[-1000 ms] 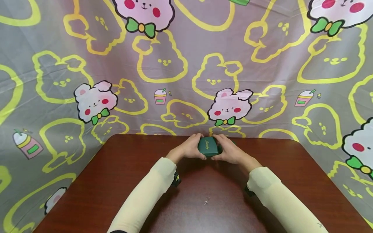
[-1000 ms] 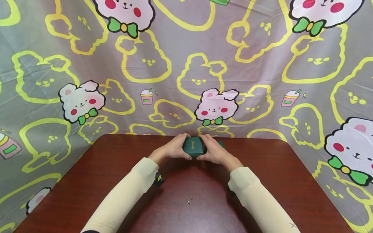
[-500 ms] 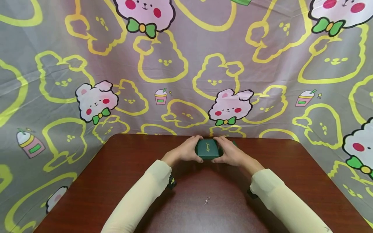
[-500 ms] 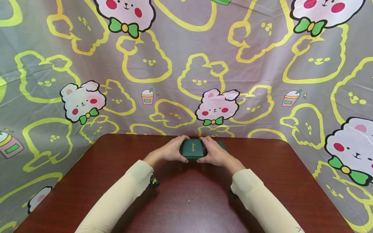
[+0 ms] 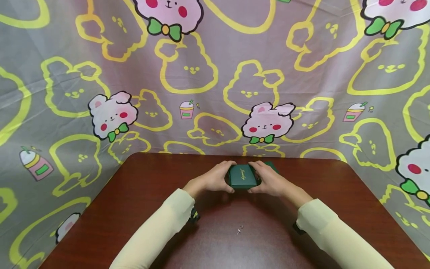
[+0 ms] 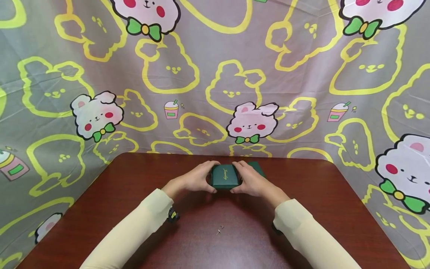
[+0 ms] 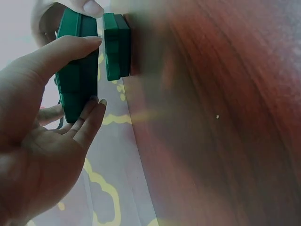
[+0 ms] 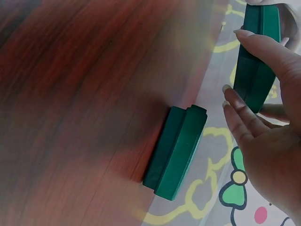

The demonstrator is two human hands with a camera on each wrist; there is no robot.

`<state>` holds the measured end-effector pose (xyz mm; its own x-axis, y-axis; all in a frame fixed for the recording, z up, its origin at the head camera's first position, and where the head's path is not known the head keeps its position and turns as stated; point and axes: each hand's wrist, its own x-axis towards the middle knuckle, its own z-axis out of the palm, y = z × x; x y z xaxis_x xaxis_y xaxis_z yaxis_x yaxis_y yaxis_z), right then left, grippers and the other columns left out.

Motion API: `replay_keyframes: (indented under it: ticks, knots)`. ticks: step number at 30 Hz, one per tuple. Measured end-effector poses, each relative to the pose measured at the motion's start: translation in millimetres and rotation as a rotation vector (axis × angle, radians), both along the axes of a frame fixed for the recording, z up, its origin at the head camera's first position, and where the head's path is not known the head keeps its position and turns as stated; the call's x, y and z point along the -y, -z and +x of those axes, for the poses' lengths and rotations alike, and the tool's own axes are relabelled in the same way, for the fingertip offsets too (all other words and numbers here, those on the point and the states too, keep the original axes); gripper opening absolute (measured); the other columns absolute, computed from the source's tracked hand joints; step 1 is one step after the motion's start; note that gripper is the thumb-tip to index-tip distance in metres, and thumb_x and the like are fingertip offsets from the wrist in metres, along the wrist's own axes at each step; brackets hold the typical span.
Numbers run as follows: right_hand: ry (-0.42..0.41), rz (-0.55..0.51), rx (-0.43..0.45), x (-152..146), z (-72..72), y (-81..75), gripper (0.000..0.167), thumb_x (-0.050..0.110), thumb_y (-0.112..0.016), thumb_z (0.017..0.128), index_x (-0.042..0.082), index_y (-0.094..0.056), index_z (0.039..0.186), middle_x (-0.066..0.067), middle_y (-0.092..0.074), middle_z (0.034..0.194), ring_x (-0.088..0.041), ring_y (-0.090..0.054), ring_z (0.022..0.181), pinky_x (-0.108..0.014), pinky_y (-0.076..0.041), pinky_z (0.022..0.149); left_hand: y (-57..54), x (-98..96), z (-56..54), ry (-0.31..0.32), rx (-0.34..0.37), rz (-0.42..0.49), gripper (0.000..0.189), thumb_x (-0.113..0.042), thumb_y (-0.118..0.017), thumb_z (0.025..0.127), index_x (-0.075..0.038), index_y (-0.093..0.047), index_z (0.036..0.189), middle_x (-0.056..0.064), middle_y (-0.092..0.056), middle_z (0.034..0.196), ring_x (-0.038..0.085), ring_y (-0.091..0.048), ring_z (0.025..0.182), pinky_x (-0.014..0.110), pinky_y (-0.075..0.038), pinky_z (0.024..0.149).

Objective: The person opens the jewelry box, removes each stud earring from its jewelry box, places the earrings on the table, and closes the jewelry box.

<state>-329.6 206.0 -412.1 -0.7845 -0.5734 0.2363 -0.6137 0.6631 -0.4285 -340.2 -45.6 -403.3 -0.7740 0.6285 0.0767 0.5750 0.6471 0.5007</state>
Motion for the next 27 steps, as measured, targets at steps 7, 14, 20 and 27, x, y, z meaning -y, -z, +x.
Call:
replay_keyframes:
  ticks: [7, 14, 20, 27]
  knots:
    - [-0.002, 0.032, 0.034, 2.3, 9.6, -0.3, 0.097, 0.030, -0.093, 0.075, -0.005, -0.041, 0.150, -0.018, -0.052, 0.134, -0.024, -0.055, 0.102, -0.042, -0.051, 0.088, 3.0, 3.1, 9.9, 0.006, 0.011, -0.014, 0.093, -0.024, -0.092, 0.077, -0.005, -0.037, 0.150, 0.011, -0.051, 0.135, 0.023, -0.050, 0.120, 0.039, -0.043, 0.103]
    - [-0.033, 0.124, 0.123, 8.7, 21.3, 4.0, 0.101, 0.038, -0.092, 0.074, 0.001, -0.040, 0.152, -0.011, -0.049, 0.127, -0.019, -0.053, 0.099, -0.039, -0.049, 0.084, 13.3, 7.4, 25.1, 0.030, 0.019, -0.057, 0.093, -0.029, -0.092, 0.075, -0.007, -0.039, 0.149, 0.008, -0.052, 0.132, 0.020, -0.052, 0.116, 0.034, -0.043, 0.101]
    - [-0.040, 0.164, 0.135, 11.7, 28.7, 4.2, 0.102, 0.042, -0.092, 0.073, -0.001, -0.041, 0.151, -0.008, -0.049, 0.125, -0.020, -0.053, 0.103, -0.041, -0.049, 0.088, 18.2, 9.7, 33.3, 0.030, 0.042, -0.074, 0.092, -0.032, -0.091, 0.076, -0.009, -0.040, 0.148, 0.006, -0.051, 0.129, 0.016, -0.052, 0.111, 0.031, -0.045, 0.098]
    - [-0.063, 0.171, 0.153, 12.2, 35.7, 7.0, 0.101, 0.042, -0.092, 0.074, -0.001, -0.041, 0.151, -0.007, -0.050, 0.127, -0.020, -0.054, 0.106, -0.043, -0.049, 0.091, 23.5, 13.4, 41.9, 0.035, 0.051, -0.089, 0.092, -0.032, -0.091, 0.077, -0.009, -0.039, 0.149, 0.005, -0.049, 0.133, 0.015, -0.050, 0.116, 0.030, -0.043, 0.101]
